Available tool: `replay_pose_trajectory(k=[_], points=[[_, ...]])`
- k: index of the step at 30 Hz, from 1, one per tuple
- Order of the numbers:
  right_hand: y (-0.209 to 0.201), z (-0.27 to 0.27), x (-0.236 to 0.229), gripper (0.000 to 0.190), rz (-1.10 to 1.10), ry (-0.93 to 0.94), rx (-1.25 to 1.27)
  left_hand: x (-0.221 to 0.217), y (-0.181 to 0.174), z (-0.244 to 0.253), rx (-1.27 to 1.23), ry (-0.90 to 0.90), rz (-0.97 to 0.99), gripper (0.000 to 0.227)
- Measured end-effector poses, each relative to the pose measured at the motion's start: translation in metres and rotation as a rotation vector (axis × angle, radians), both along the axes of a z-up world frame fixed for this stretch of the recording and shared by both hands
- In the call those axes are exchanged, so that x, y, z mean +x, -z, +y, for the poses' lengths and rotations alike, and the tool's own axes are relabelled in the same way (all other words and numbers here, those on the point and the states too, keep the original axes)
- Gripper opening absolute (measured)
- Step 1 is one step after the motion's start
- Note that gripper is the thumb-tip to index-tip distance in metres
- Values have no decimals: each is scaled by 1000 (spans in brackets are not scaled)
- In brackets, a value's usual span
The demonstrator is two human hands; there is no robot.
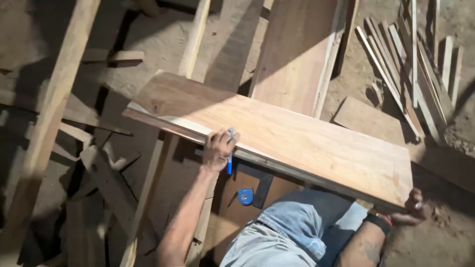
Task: The person measures and marks a wooden plank using a tape measure, a square, and a pen. They draw straight lines along the plank's edges and then use a long wooden strip as a guide to draw additional lines across the plank's surface.
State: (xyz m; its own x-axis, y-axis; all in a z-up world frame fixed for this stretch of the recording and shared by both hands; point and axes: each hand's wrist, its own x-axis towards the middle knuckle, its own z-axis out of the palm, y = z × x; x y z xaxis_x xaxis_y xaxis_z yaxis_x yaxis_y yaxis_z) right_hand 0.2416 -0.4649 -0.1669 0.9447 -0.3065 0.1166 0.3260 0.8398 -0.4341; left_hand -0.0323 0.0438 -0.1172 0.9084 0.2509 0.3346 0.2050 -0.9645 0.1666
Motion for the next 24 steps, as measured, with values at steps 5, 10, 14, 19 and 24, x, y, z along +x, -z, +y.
replay_pose_trajectory(k=[5, 10, 14, 19, 24], points=[[27, -1, 0, 62, -189, 110, -222, -11, 8, -2, 66, 52, 69, 48], [55, -20, -2, 67, -182, -59, -86, -64, 20, 3, -120, -137, -50, 65], [65, -22, -3, 62, -225, 132, -324, -108, 18, 9, -139, -462, -100, 71], [62, -17, -9, 65, -229, 102, -354, -102, 13, 17, -111, -356, -57, 72], [50, -14, -11, 52, -163, 136, -371, -58, 11, -3, -65, -64, -6, 66]])
